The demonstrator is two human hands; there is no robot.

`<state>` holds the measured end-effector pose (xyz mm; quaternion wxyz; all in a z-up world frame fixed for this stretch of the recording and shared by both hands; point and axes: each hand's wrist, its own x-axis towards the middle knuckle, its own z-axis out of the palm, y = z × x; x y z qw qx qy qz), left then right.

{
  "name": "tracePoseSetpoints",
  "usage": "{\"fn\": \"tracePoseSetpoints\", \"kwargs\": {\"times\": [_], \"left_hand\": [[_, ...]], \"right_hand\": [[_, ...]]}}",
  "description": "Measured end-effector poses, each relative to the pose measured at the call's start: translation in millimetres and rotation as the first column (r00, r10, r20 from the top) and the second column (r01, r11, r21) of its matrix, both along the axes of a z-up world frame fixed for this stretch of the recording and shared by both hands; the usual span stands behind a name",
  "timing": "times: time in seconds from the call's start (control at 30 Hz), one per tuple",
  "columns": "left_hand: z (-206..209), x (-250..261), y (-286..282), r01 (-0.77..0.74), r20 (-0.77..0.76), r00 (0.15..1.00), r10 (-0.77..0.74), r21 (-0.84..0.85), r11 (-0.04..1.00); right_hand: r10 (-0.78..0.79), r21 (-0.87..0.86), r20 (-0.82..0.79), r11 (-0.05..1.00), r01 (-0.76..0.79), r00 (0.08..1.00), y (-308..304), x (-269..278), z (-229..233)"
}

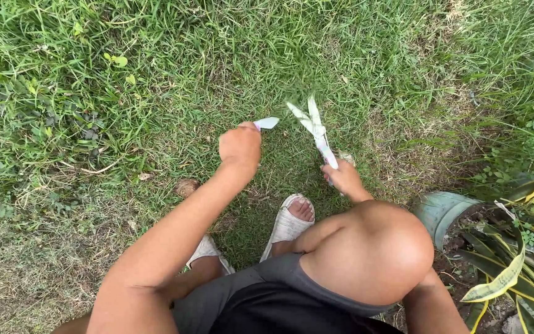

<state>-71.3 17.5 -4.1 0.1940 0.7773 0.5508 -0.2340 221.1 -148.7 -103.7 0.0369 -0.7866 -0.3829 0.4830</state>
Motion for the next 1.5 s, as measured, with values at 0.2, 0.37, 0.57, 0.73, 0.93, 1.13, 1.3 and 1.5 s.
{"fn": "tracePoseSetpoints", "kwargs": {"times": [0.2,0.37,0.57,0.73,0.93,1.13,1.3,1.5], "left_hand": [[-12.4,-10.7,0.3,-0.047,-0.066,0.997,0.047,0.002,0.999],[-12.1,-3.0,-6.1,-0.067,-0.064,0.996,0.068,0.022,0.998],[-13.0,-8.0,-0.4,-0.072,-0.044,0.996,0.073,0.020,0.997],[-24.9,-9.0,-10.4,-0.047,-0.019,0.999,0.049,0.075,0.996],[-10.0,-13.7,-6.4,-0.022,-0.027,0.999,0.024,0.055,0.998],[49.4,-26.6,42.0,-0.073,0.028,0.997,0.075,-0.080,0.994],[41.8,1.7,85.1,-0.110,0.185,0.981,0.066,0.239,0.965],[-40.3,42.0,109.1,-0.059,0.276,0.961,-0.031,0.312,0.948]], "right_hand": [[0.104,0.058,0.020,0.993,-0.105,0.994,78.8,-31.1,-4.7],[0.103,0.003,-0.043,0.995,-0.103,0.994,105.5,-51.2,-21.7],[0.095,-0.153,0.050,0.984,-0.087,0.994,86.6,-46.4,1.5],[-0.050,0.005,-0.100,0.999,0.051,0.994,74.0,-33.6,10.3],[0.006,0.073,-0.176,0.997,0.007,0.984,128.2,-61.0,-2.9],[0.158,-0.097,-0.022,0.982,-0.160,0.987,86.7,-40.9,43.4],[-0.021,0.011,-0.062,1.000,0.022,0.998,20.2,4.7,47.1],[-0.288,0.045,-0.073,0.955,0.292,0.955,5.2,21.9,43.5]]}}
